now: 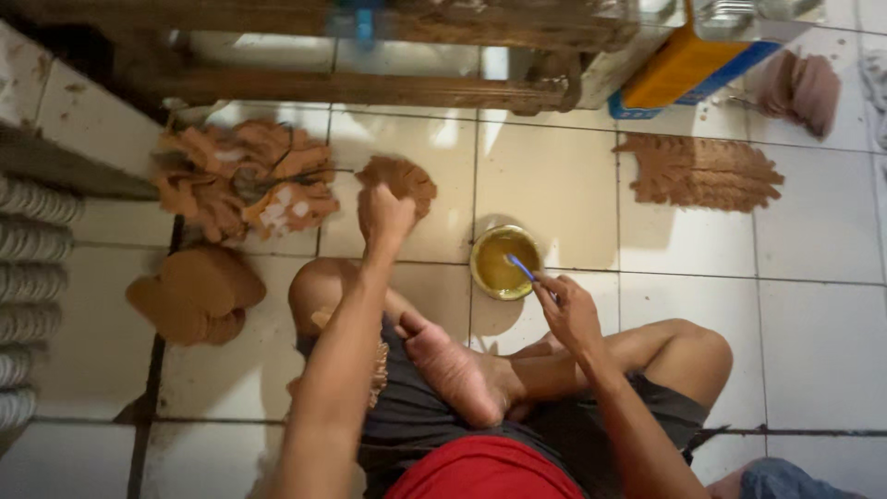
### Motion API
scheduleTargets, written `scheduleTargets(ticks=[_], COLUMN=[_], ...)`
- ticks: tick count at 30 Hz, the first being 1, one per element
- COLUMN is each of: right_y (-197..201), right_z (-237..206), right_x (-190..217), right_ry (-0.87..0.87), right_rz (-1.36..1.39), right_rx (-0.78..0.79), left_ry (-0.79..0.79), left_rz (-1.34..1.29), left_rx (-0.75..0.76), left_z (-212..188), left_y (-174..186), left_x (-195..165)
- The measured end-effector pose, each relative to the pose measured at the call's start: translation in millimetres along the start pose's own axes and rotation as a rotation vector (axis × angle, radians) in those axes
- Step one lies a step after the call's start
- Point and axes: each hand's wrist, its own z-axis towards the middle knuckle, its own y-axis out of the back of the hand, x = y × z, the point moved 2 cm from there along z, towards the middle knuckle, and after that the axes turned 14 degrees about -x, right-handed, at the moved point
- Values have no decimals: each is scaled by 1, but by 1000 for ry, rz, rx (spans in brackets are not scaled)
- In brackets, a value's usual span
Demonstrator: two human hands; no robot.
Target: The person sits on the floor and repeatedly applies a yellowish liquid to star-shaped craft pieces using a toothbrush. They dip the brush into a small metal bowl, coat the edges of each piece, and place it on the floor to dry.
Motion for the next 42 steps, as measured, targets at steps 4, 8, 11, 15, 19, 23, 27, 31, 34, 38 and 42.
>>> scheduleTargets(ticks=[4, 8, 11, 15, 19, 23, 27, 31, 34, 38, 42], right_y=[17, 23, 10, -7, -6, 35, 123, 179, 181, 167, 160], right_z=[-6, -9, 1, 21, 26, 5, -11, -31, -52, -54, -41], right_x=[-15, -19, -9, 9, -8, -44, -59, -27, 16, 66, 97], right_ry=[52, 50, 83, 393, 344, 382, 129, -82, 80, 176, 234], right_rz=[63, 6, -72, -36, -266, -257, -225, 269, 305, 526, 598], right_rx=[-32, -48, -8, -123, 22, 25, -182, -418, -510, -319, -199], left_ry=[-574, -766, 58, 349, 392, 523, 656, 675, 446, 338, 283], left_rz=[829, 1147, -5, -624, -1020, -1050, -1148, -937, -1110, -1182, -1080], left_rx=[10, -224, -227, -10, 25, 142, 178, 563, 765, 825, 818], left_z=[9, -10, -7, -3, -20, -50, -65, -90, -100, -99, -97], left_y=[-53, -53, -26, 11, 74, 116, 132, 141, 150, 167, 179], left_x=[0, -3, 5, -12, -26, -36, -60, -109, -149, -174, -176])
